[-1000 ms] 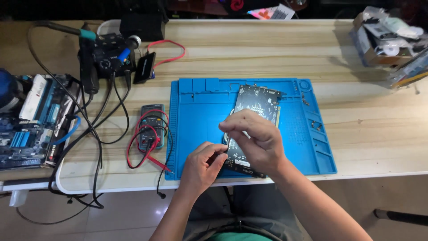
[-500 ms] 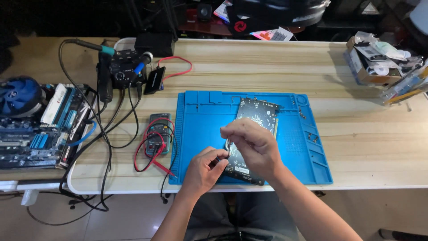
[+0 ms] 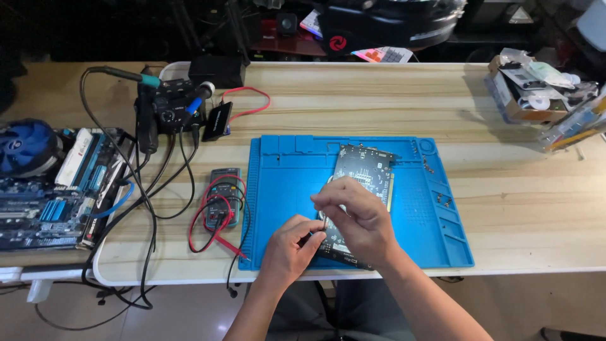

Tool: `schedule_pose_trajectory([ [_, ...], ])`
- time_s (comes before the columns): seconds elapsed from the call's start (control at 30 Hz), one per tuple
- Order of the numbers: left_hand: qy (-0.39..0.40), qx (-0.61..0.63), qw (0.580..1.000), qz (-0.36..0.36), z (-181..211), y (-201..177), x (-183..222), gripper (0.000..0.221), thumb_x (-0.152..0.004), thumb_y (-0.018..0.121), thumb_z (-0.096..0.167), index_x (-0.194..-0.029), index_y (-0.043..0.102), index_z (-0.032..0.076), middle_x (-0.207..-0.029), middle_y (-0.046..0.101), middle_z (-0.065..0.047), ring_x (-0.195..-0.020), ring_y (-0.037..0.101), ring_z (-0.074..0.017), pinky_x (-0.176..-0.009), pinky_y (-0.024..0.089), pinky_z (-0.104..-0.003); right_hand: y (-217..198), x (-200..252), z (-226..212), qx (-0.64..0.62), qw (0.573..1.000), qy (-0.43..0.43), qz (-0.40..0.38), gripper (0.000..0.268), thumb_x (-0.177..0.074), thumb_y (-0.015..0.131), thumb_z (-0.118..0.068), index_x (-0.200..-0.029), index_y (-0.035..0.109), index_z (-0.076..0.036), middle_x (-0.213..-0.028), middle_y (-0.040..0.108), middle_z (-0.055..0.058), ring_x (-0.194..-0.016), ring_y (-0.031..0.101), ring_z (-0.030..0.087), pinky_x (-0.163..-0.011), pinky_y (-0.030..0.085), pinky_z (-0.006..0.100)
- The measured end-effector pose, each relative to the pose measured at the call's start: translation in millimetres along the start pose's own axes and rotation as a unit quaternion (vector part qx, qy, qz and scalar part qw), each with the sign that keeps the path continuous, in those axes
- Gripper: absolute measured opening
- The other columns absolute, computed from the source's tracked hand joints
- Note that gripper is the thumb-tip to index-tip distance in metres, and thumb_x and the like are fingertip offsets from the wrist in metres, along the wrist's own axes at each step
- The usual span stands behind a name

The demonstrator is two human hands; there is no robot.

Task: Removing screws from a graphics card and detaching the cooler assembly from the PCB.

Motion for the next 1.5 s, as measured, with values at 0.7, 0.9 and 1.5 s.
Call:
schedule_pose_trajectory([
  [0.7,-0.058,-0.011,0.998,-0.02,15.3,-4.7,-3.3,0.023,-0.103,0.065,0.025,-0.117,0.08,0.014,-0.11,0.076,-0.001,-0.088,0.071,-0.0176,-0.07,0.055,-0.034,-10.6,5.9,20.8,-0.047,0.998,-0.038,0.02,0.026,-0.102,0.083,-0.015,-0.126,0.076,-0.015,-0.113,0.062,0.008,-0.097,0.065,0.021,-0.086,0.059,0.033],
  [0.9,-0.105,0.008,0.994,-0.007,8.2,-0.7,-5.0,0.013,-0.1,0.07,0.02,-0.107,0.08,0.015,-0.102,0.076,0.001,-0.072,0.064,-0.0127,-0.06,0.052,-0.029,-9.8,8.4,18.8,-0.021,0.999,-0.034,0.002,0.021,-0.112,0.063,-0.004,-0.13,0.073,-0.008,-0.116,0.073,0.015,-0.101,0.076,0.026,-0.09,0.062,0.036],
  [1.5,0.043,-0.2,0.978,-0.04,7.9,-2.1,-11.9,0.017,-0.098,0.083,0.019,-0.113,0.074,0.02,-0.108,0.08,0.0,-0.083,0.076,-0.0243,-0.054,0.057,-0.042,-0.1,8.8,6.6,0.001,0.997,-0.041,0.062,0.024,-0.115,0.055,0.001,-0.135,0.068,-0.004,-0.116,0.072,0.017,-0.099,0.073,0.028,-0.087,0.062,0.037],
])
Point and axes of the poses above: each hand's wrist, its own x-axis away from the middle knuckle, its own y-axis out of the palm, z = x × y, the point moved 3 cm from there along -x, towards the middle knuckle
